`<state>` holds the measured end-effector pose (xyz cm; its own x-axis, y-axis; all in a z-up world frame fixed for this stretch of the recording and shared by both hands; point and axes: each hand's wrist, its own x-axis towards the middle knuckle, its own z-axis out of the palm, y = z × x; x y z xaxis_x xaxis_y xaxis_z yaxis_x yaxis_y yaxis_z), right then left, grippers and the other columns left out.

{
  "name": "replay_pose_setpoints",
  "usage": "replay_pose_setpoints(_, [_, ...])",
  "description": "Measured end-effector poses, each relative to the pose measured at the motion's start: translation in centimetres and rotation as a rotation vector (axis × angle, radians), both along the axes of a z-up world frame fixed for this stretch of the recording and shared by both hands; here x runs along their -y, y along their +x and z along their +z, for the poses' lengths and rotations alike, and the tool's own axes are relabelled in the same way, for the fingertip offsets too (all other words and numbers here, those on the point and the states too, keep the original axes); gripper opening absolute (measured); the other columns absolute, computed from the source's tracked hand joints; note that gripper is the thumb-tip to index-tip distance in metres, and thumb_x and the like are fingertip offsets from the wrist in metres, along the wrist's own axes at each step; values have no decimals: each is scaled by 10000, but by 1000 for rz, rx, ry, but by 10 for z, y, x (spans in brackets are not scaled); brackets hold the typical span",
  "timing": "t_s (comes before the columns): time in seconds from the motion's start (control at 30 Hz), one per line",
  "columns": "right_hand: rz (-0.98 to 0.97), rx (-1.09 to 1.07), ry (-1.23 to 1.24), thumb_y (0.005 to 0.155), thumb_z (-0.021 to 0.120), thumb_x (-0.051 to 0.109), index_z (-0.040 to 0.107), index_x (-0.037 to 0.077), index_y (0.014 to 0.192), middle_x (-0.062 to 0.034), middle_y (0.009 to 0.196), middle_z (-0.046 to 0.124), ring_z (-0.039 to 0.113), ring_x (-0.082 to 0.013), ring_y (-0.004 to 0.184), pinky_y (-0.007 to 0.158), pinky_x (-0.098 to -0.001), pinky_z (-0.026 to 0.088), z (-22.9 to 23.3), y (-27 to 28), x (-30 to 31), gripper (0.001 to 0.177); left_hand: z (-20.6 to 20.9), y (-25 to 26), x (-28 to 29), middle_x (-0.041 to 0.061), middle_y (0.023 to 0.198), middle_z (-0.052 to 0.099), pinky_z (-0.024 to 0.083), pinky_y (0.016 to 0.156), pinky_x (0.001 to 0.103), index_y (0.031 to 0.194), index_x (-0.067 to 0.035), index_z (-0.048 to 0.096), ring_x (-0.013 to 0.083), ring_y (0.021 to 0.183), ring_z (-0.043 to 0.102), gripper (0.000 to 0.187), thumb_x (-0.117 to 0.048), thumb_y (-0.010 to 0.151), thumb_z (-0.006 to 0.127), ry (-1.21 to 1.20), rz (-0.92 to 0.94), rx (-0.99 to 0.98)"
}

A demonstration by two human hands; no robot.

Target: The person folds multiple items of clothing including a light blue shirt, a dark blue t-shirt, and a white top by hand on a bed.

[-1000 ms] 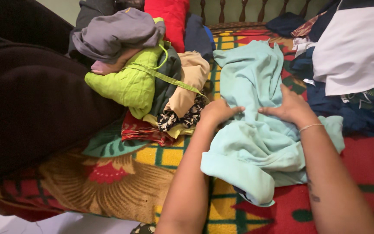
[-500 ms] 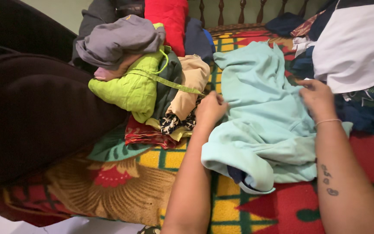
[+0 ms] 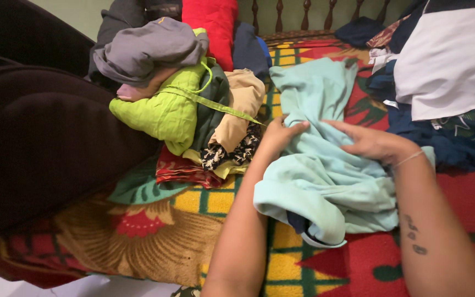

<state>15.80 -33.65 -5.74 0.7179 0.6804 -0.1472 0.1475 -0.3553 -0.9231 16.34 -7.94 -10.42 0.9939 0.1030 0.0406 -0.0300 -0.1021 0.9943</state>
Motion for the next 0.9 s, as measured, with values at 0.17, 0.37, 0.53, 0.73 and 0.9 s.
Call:
replay_pose_setpoints(0.17, [104,-18,-142,828,702,326,427,129,1550,-66,1471,576,526,-141,1298,1075,-293,407,28,-20,2,797,17,-15,-4,309,1343,621,523,879,478,1520,-101,246,385,1175,646,1084,-253,639,860,-335,20,-217])
replay_pose_setpoints(0.37, [-648,89,-150,834,652,627,386,113,1549,-161,1394,543,593,-295,1254,1000,-423,462,0,16,-1,920,0,-3,6,281,1440,527,486,1026,402,1507,-93,463,341,1308,539,864,-96,731,843,-148,-391,129])
replay_pose_setpoints(0.53, [-683,155,102,956,597,730,397,-13,1559,-426,1545,337,296,-547,1376,1068,-606,234,-40,59,14,979,-5,-21,62,155,1487,551,424,1188,407,1528,-110,483,283,1464,463,732,-55,867,793,1,-968,378])
replay_pose_setpoints(0.73, [-491,659,-463,591,976,511,163,-37,1588,-414,1450,379,414,-510,1355,1076,-474,396,-73,85,8,1399,12,-47,67,99,1406,640,436,1169,359,1383,-81,613,206,1360,560,582,-37,824,768,261,-1118,394])
replay_pose_setpoints(0.9, [-548,661,-301,699,808,291,499,80,1539,-282,1349,639,652,-388,1241,1039,-421,501,-48,65,2,919,20,-50,50,90,1381,653,480,1143,362,1373,-81,622,200,1310,606,576,-15,816,753,235,-1012,444])
